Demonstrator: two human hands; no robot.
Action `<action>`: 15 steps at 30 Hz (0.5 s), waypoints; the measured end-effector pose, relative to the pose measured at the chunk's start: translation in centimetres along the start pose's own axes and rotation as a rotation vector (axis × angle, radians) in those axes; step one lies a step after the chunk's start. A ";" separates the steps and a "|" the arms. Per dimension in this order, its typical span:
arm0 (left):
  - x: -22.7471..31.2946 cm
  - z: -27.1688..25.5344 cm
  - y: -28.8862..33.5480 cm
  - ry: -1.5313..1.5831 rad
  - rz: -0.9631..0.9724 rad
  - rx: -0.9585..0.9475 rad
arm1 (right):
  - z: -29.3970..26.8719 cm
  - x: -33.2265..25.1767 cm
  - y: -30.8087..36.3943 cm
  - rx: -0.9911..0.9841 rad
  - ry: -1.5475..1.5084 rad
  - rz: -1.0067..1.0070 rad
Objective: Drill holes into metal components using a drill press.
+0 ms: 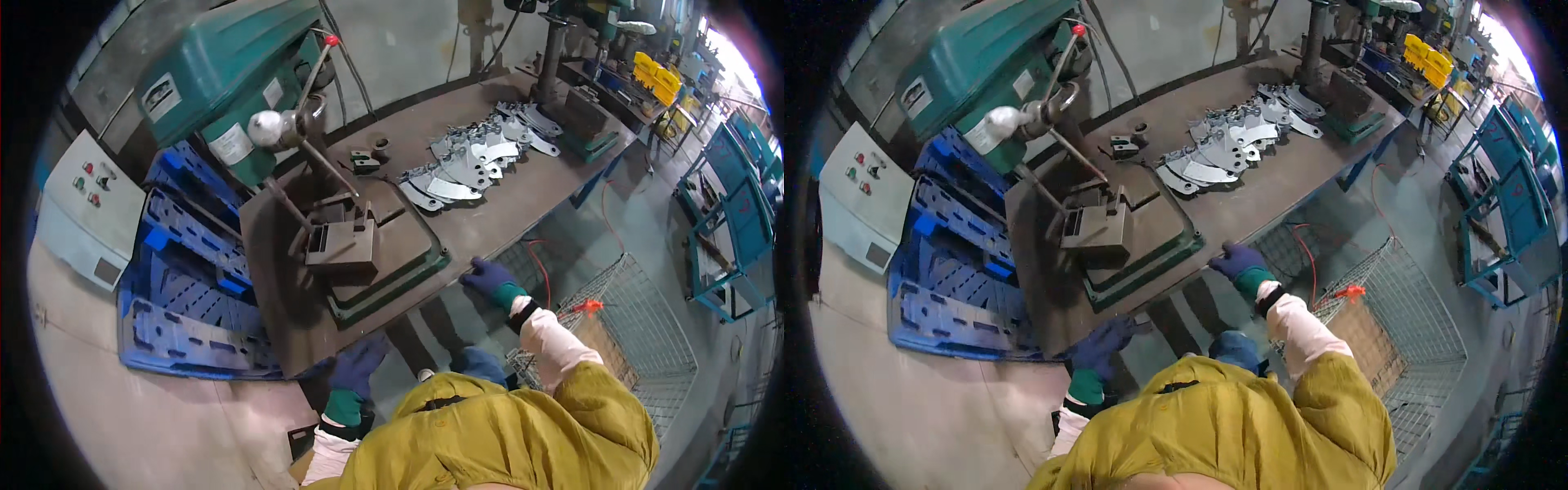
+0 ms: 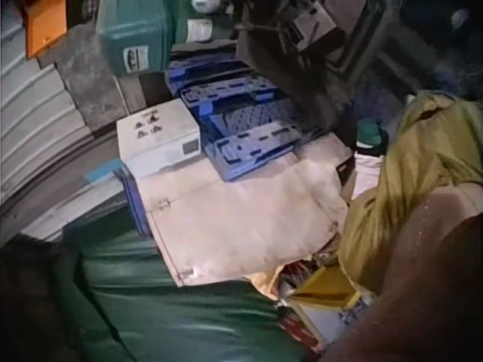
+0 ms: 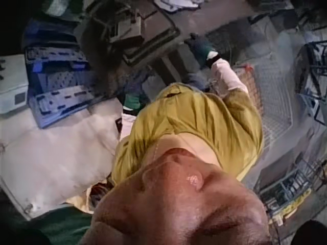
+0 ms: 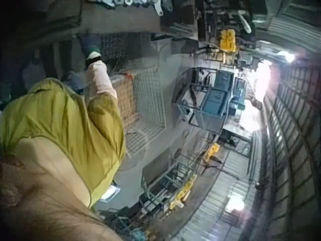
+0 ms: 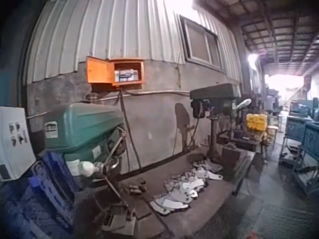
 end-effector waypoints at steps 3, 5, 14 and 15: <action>-3.4 1.6 0.4 0.061 -0.212 0.037 | -0.5 1.8 -7.8 0.083 0.313 -0.078; -5.1 2.9 -0.3 0.286 -0.513 0.050 | -1.7 1.8 -11.8 0.194 0.379 -0.137; -6.3 4.1 -1.0 0.469 -1.057 0.455 | 0.8 0.9 -27.9 0.536 0.700 -0.737; -6.3 4.1 -1.6 0.360 -0.986 0.401 | 1.3 0.8 -28.8 0.457 0.676 -0.774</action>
Point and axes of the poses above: each hand's wrist, its own y-axis away from the middle knuckle, its own z-axis out of the palm, x = y × z, the point moved 9 cm from there along -y, towards the middle knuckle, and after that the axes turned 13 degrees about x, right-handed, at the moved point
